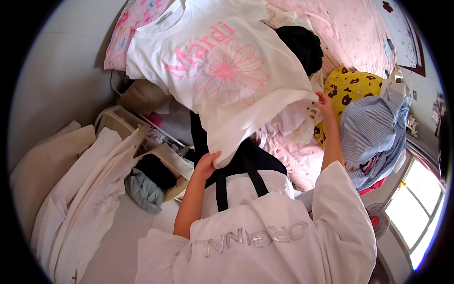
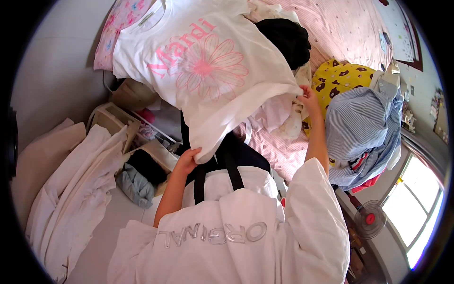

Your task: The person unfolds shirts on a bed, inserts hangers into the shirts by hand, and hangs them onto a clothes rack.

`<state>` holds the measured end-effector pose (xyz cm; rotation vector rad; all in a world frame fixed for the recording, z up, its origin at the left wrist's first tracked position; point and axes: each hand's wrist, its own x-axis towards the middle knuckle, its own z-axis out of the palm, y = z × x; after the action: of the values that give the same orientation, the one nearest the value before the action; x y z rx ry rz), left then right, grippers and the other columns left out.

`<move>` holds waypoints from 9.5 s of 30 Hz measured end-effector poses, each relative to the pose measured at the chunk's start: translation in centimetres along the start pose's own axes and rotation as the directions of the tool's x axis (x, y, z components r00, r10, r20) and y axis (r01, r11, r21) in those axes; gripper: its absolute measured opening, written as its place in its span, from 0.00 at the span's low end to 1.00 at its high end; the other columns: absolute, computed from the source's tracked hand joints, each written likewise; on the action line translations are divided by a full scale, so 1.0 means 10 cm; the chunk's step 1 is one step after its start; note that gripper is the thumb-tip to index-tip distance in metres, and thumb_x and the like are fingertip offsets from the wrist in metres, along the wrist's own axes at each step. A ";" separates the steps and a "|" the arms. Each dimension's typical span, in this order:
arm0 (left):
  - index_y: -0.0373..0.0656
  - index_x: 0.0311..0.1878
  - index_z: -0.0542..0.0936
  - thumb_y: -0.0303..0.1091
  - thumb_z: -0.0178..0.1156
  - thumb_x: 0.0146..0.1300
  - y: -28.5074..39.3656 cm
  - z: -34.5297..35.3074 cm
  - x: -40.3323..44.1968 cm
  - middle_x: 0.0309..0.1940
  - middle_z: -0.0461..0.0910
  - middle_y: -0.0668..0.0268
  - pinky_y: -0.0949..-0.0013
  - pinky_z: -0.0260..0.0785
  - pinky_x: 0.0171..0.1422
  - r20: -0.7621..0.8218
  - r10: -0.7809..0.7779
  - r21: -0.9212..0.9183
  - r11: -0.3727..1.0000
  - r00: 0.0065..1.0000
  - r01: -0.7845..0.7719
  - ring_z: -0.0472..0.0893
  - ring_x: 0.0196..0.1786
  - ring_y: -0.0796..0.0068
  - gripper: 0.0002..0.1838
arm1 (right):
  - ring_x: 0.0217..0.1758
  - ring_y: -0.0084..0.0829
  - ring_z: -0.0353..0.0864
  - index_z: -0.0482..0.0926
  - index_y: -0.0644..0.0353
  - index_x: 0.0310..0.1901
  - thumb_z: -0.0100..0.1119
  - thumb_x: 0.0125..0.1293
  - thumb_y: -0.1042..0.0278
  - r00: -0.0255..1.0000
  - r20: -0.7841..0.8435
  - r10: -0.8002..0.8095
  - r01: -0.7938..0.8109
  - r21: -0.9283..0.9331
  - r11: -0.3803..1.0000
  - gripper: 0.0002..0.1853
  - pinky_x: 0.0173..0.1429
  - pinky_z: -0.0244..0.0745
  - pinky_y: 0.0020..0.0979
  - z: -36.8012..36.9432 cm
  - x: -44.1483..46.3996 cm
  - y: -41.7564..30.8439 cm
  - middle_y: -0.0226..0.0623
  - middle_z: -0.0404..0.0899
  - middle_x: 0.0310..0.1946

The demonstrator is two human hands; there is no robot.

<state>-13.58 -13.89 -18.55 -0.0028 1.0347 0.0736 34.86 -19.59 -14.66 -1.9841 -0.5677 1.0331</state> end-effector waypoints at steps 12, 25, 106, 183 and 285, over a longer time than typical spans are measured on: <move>0.42 0.57 0.61 0.26 0.60 0.52 0.13 0.16 -0.45 0.33 0.77 0.61 0.76 0.68 0.39 -0.148 0.638 0.527 0.697 0.756 -0.486 0.76 0.33 0.76 0.29 | 0.23 0.20 0.60 0.65 0.62 0.27 0.57 0.55 0.66 0.604 -0.643 -0.471 0.208 -0.443 0.872 0.11 0.27 0.59 0.23 0.09 -0.05 -0.06 0.28 0.65 0.23; 0.43 0.58 0.62 0.28 0.59 0.53 -0.07 -0.08 -0.26 0.34 0.73 0.63 0.76 0.66 0.36 -0.035 0.800 0.826 0.361 0.599 -0.433 0.72 0.31 0.79 0.28 | 0.18 0.20 0.68 0.69 0.62 0.38 0.51 0.58 0.71 0.738 -0.656 0.160 -0.159 0.062 0.985 0.08 0.22 0.64 0.21 0.05 0.19 0.10 0.32 0.72 0.21; 0.43 0.47 0.71 0.26 0.56 0.46 0.07 0.37 -0.64 0.31 0.74 0.54 0.61 0.67 0.44 -0.056 0.870 0.966 0.172 0.491 -0.195 0.74 0.38 0.51 0.21 | 0.38 0.43 0.76 0.75 0.63 0.38 0.52 0.56 0.63 0.737 -0.626 -0.254 -0.218 -0.576 0.788 0.13 0.41 0.69 0.35 -0.02 0.28 0.14 0.46 0.78 0.35; 0.42 0.57 0.64 0.29 0.53 0.54 0.07 0.92 1.24 0.32 0.75 0.62 0.74 0.67 0.37 -0.123 0.615 0.637 0.650 0.779 -0.413 0.75 0.31 0.75 0.25 | 0.30 0.23 0.69 0.64 0.59 0.52 0.48 0.53 0.83 0.975 -0.111 -0.195 0.221 0.617 0.755 0.22 0.32 0.67 0.22 1.51 2.43 -1.97 0.35 0.70 0.35; 0.45 0.61 0.59 0.38 0.56 0.56 0.90 -0.37 0.94 0.43 0.73 0.60 0.68 0.66 0.46 -0.560 0.619 0.300 0.771 0.550 -0.563 0.73 0.45 0.69 0.29 | 0.65 0.50 0.49 0.51 0.69 0.61 0.53 0.52 0.66 0.759 0.225 -0.612 0.598 -0.611 0.518 0.36 0.66 0.44 0.46 2.03 -0.23 -0.45 0.54 0.50 0.62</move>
<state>-12.59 -4.50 -28.20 0.4432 1.6952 0.7024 16.73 -9.35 -16.73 -2.0727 -1.6753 0.3602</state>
